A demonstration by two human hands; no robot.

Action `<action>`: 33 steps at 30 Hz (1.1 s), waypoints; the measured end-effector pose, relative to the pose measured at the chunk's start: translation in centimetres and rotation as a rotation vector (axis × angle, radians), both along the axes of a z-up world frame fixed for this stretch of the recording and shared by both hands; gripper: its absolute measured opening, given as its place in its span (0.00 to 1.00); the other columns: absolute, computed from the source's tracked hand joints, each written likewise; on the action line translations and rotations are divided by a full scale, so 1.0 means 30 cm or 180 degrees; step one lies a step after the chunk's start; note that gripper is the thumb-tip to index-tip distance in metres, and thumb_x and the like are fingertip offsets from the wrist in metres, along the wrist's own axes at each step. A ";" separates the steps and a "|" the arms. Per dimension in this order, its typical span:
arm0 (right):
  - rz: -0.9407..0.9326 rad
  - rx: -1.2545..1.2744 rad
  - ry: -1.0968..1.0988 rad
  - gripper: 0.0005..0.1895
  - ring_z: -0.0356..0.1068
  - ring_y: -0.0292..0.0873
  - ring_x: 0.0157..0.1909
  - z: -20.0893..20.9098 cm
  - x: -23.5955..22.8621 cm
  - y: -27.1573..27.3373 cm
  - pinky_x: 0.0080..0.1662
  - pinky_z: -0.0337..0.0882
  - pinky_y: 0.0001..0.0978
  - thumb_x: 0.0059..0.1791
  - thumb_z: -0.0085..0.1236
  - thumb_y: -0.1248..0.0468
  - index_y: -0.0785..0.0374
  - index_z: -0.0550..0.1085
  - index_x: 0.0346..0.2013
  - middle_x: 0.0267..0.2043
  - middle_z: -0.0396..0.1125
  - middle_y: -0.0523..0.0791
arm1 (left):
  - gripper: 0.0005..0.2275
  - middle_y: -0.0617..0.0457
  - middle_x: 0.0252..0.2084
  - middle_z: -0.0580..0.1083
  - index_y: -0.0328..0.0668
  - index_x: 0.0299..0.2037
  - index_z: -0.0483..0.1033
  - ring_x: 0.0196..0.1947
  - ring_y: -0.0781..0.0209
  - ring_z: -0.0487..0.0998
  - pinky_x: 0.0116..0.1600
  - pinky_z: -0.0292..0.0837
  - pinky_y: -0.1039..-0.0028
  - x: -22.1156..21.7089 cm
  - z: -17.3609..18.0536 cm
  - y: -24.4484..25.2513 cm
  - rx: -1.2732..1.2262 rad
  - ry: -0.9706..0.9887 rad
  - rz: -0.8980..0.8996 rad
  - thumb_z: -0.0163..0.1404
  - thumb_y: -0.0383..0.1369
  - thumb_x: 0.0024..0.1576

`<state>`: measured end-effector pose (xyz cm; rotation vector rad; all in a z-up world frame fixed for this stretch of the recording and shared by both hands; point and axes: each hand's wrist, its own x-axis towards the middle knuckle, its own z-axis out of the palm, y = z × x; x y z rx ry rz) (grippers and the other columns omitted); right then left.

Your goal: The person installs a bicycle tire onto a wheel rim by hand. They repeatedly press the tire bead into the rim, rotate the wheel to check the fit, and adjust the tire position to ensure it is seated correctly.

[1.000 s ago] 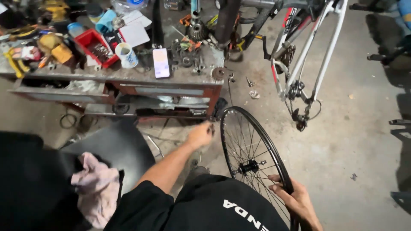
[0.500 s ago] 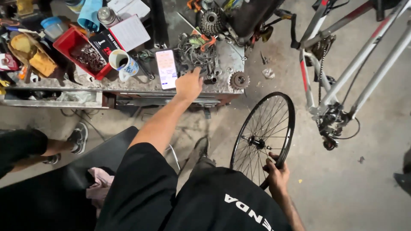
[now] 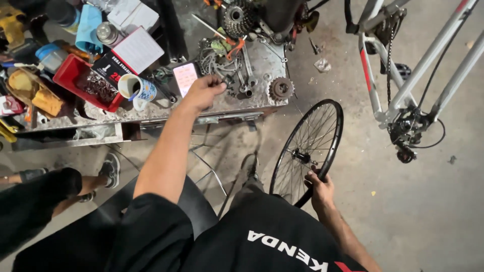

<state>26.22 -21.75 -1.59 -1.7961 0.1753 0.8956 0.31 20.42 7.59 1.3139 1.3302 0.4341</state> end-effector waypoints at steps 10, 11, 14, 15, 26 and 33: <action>0.0033 0.0224 0.0697 0.20 0.76 0.55 0.42 -0.020 -0.072 -0.143 0.48 0.79 0.55 0.46 0.71 0.67 0.68 0.75 0.50 0.47 0.69 0.54 | 0.08 0.52 0.43 0.70 0.38 0.50 0.73 0.45 0.55 0.76 0.48 0.84 0.60 0.109 0.252 -0.530 -0.1320 -0.2067 0.0468 0.54 0.27 0.64; 0.0176 0.0230 0.0756 0.20 0.76 0.57 0.44 0.029 -0.083 -0.147 0.50 0.78 0.57 0.46 0.72 0.68 0.69 0.75 0.50 0.46 0.67 0.54 | 0.07 0.56 0.40 0.66 0.37 0.48 0.73 0.45 0.55 0.78 0.50 0.85 0.57 0.120 0.279 -0.559 -0.1443 -0.2433 0.0331 0.55 0.26 0.62; 0.0452 0.0272 0.0886 0.22 0.75 0.59 0.47 0.089 -0.091 -0.182 0.51 0.77 0.58 0.44 0.73 0.70 0.70 0.76 0.51 0.46 0.68 0.56 | 0.09 0.52 0.45 0.69 0.36 0.47 0.74 0.49 0.51 0.81 0.50 0.86 0.58 0.144 0.308 -0.633 -0.1553 -0.2913 -0.0068 0.58 0.25 0.59; 0.0600 0.0298 0.0926 0.24 0.75 0.59 0.48 0.092 -0.082 -0.204 0.51 0.76 0.58 0.43 0.74 0.70 0.69 0.77 0.53 0.48 0.69 0.58 | 0.11 0.44 0.54 0.76 0.35 0.47 0.75 0.52 0.46 0.83 0.48 0.87 0.63 0.161 0.304 -0.658 -0.1536 -0.3062 -0.0324 0.61 0.26 0.57; 0.1313 0.0829 0.1061 0.30 0.67 0.56 0.66 -0.149 -0.031 -0.584 0.65 0.68 0.54 0.45 0.74 0.70 0.64 0.76 0.62 0.64 0.69 0.57 | 0.13 0.37 0.38 0.80 0.32 0.50 0.77 0.27 0.52 0.83 0.32 0.83 0.67 0.348 0.033 -1.070 -0.0663 -0.1034 -0.1033 0.60 0.35 0.62; 0.1811 0.1100 0.0876 0.29 0.68 0.48 0.64 -0.094 -0.011 -0.659 0.67 0.67 0.50 0.46 0.73 0.70 0.63 0.77 0.61 0.61 0.73 0.54 | 0.19 0.32 0.46 0.80 0.33 0.53 0.78 0.35 0.46 0.86 0.38 0.85 0.62 0.392 -0.211 -1.348 -0.1483 -0.0221 -0.0511 0.49 0.46 0.68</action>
